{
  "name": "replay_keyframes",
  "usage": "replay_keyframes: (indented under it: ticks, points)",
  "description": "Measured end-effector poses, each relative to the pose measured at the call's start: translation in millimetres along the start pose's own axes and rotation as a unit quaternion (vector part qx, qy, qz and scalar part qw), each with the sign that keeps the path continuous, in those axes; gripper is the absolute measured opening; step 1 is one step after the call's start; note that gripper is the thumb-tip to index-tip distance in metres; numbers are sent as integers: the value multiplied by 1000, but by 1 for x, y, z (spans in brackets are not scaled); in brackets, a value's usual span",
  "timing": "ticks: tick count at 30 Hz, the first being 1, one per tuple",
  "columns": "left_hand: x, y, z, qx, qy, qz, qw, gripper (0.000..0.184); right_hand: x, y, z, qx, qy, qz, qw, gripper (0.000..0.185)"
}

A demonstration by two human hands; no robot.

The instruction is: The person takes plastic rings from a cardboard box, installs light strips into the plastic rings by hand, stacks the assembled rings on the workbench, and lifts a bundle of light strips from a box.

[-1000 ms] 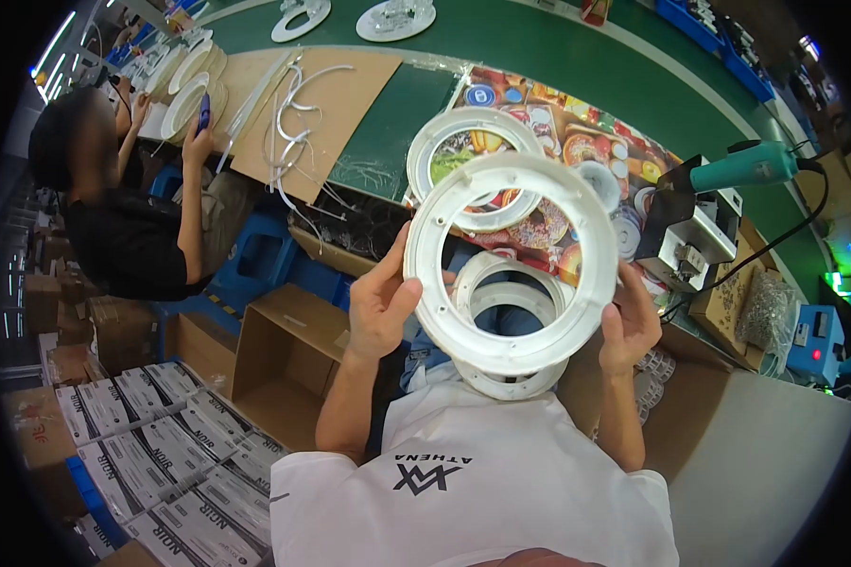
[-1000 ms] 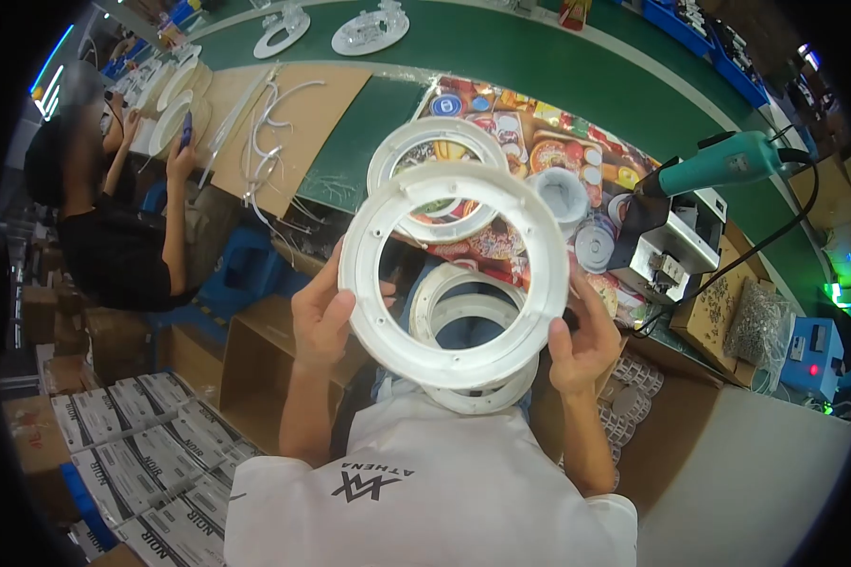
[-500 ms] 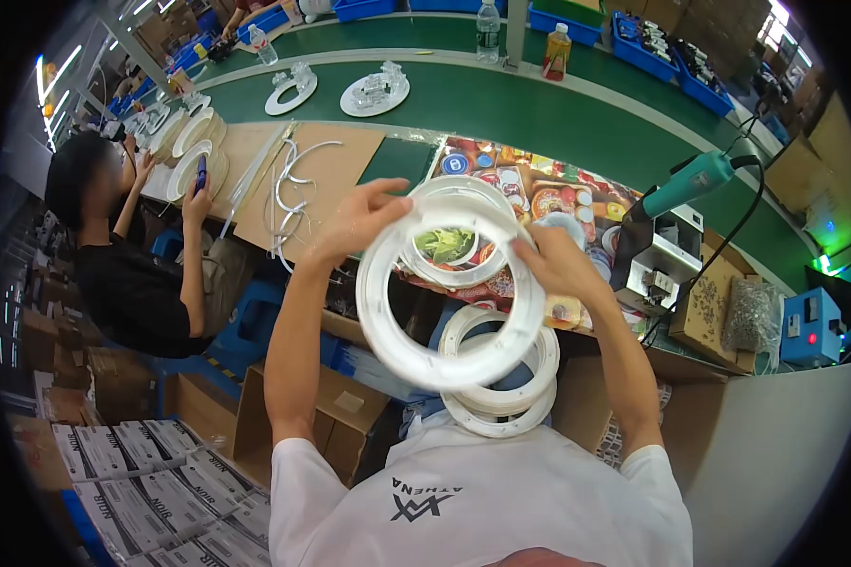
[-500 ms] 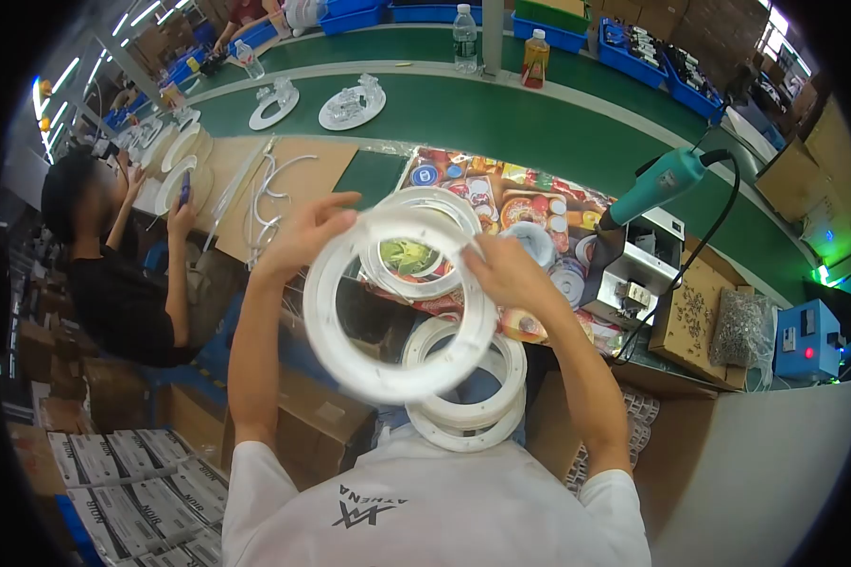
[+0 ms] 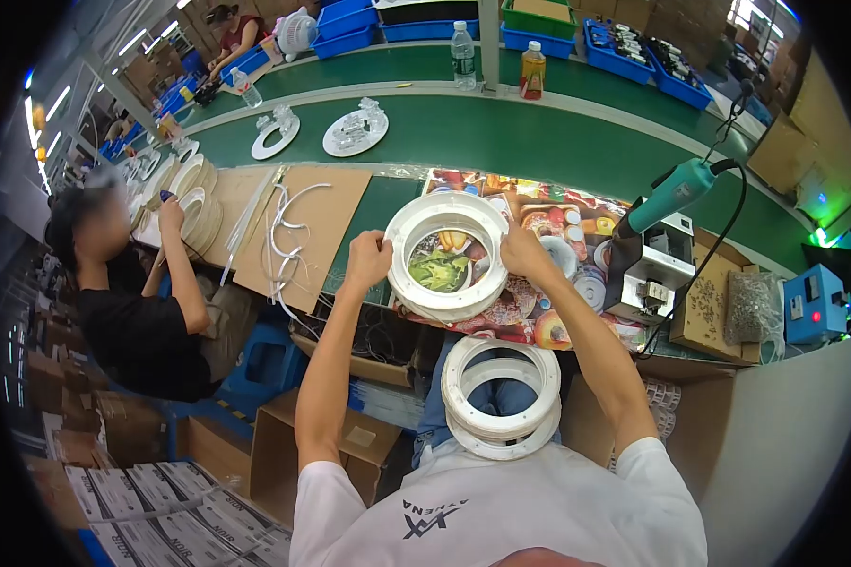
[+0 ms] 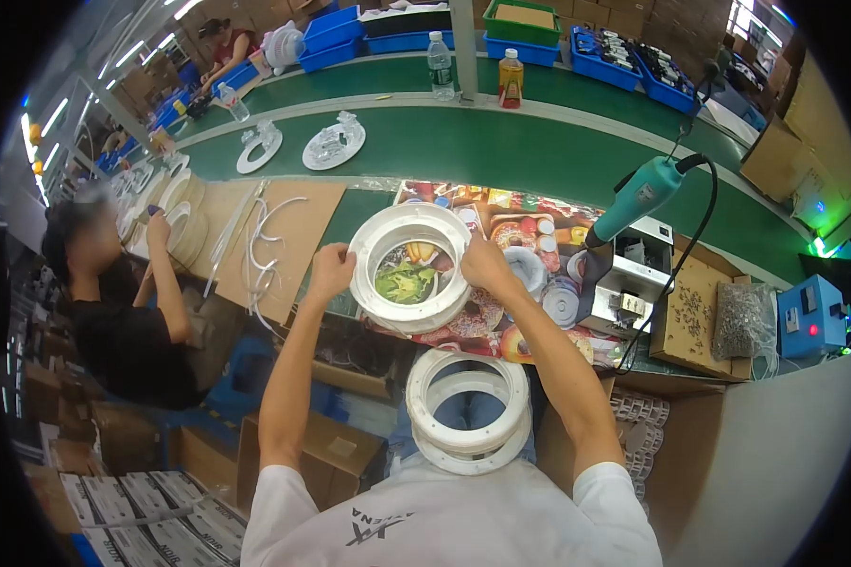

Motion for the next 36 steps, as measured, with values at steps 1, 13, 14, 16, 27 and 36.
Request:
replay_keyframes:
  ticks: [1, 13, 14, 16, 27, 36]
  points:
    - [5, 0, -4, 5, -3, -2, 1000, 21, -2, -2, -4, -6, 13, -10, 1000, 35]
    - [-12, 14, -2, 2, -23, 5, 1000, 20, -8, 6, -16, 1, 6, -42, 999, 31]
    - [-14, 14, 1, 4, -27, 4, 1000, 20, -11, 5, -17, -1, 3, -43, 999, 31]
    - [-16, 17, 8, -17, -17, 16, 1000, 19, -7, 4, -20, -11, 45, -17, 999, 35]
    - [-17, 22, 5, 8, 23, 41, 999, 17, -18, 3, -23, 24, -12, 21, 999, 33]
    - [-61, -92, 7, 255, -124, -14, 959, 35, -60, -68, -73, 101, 2, -82, 991, 38]
Point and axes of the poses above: each hand's wrist, its own z-axis towards the middle knuckle, its own y-axis out of the palm, x = y × z, the point moved 9 cm from there along z, towards the middle knuckle, and after that the axes turned 7 degrees about -z, right-handed, at the moved point
